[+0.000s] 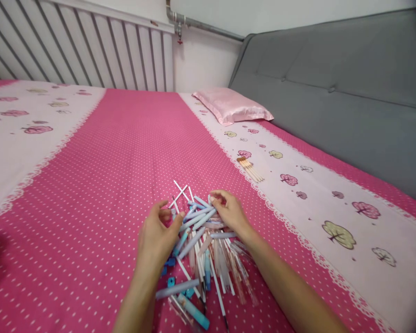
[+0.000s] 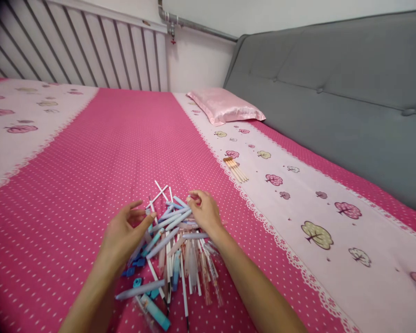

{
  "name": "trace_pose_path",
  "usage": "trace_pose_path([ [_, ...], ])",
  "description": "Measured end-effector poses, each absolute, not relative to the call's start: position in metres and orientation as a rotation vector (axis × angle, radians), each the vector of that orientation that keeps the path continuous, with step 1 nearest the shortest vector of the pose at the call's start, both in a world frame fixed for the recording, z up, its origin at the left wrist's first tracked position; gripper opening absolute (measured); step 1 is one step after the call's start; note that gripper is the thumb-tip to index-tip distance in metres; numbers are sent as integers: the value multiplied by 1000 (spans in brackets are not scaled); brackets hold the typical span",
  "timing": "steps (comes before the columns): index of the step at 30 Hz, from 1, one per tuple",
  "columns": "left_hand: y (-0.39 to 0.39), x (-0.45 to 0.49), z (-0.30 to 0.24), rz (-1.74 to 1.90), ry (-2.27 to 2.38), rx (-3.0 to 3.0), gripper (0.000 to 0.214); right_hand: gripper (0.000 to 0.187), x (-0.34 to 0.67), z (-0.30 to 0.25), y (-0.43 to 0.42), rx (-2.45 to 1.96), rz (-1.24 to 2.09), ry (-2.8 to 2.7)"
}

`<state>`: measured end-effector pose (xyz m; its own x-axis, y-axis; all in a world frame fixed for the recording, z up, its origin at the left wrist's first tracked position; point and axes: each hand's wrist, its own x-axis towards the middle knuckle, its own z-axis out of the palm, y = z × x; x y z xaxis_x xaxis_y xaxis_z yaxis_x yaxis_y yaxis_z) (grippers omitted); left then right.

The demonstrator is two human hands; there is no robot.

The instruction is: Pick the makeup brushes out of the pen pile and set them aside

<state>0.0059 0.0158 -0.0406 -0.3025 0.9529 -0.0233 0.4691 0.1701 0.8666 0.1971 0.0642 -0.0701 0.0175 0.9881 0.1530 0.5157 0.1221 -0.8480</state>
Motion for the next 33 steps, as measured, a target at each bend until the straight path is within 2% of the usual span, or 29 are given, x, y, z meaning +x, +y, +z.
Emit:
trace_pose_path([
  [5, 18, 4, -46, 878, 2063, 1611, 67, 40, 199, -75, 65, -1570, 727, -1709],
  [10, 22, 8, -64, 907, 1770, 1566, 75, 50, 193, -72, 61, -1320, 970, -1867],
  [15, 20, 13, -65, 1000, 1411, 1361, 78, 48, 191, -67, 58, -1141, 1097, -1926],
  [22, 18, 13, -52, 962, 1357, 1380, 64, 46, 192, -61, 57, -1082, 1243, -1854],
  [33, 19, 15, -48, 1072, 1256, 1302, 58, 41, 199, -46, 54, -970, 1570, -1583],
])
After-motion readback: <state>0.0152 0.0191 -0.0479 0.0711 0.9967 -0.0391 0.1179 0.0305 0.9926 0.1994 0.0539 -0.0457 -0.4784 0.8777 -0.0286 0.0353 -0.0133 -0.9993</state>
